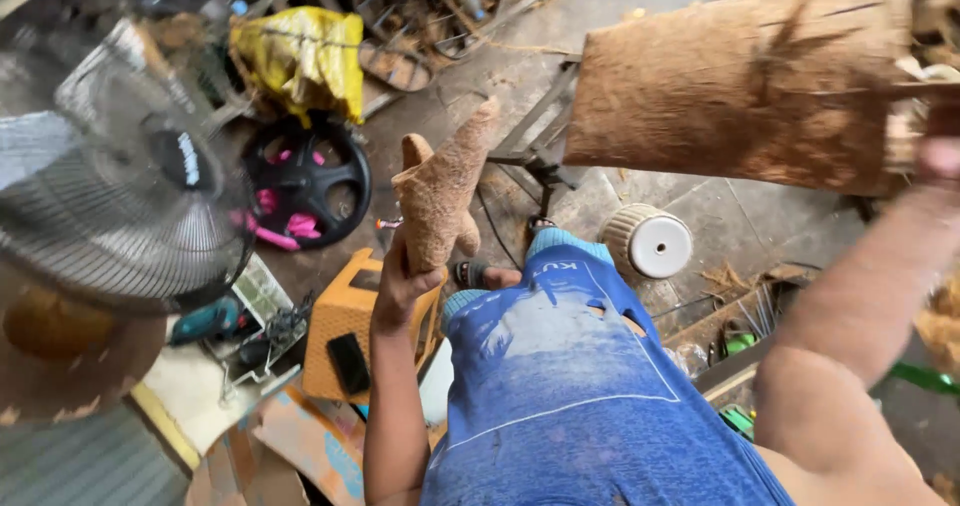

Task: The person fills a spray gun with white paint and applies it to a pair of coco fiber slippers. They rotate the slippers to cover all surfaces, then inspect the coated items and place them on a nearby rack.

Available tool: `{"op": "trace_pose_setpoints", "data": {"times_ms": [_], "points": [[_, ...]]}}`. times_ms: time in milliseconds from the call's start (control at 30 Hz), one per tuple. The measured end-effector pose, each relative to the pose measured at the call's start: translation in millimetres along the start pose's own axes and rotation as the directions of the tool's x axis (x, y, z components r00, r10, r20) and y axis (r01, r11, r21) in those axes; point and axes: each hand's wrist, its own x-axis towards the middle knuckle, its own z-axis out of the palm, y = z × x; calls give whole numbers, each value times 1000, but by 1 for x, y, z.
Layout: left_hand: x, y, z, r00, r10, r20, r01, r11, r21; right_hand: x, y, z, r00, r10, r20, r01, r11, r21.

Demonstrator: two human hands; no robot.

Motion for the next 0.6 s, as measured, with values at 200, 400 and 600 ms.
{"op": "trace_pose_setpoints", "data": {"times_ms": [200,400,600], "points": [[55,-9,52,989,-78,126,72,996,48,50,-70,150,496,440,-749,-269,898,349],[103,-36,100,966,-149,211,148,989,20,8,-39,127,368,447,-815,-581,795,173],[144,-44,132,900,-223,374,233,972,20,-52,-78,88,202,316,-927,-531,831,168]]}}
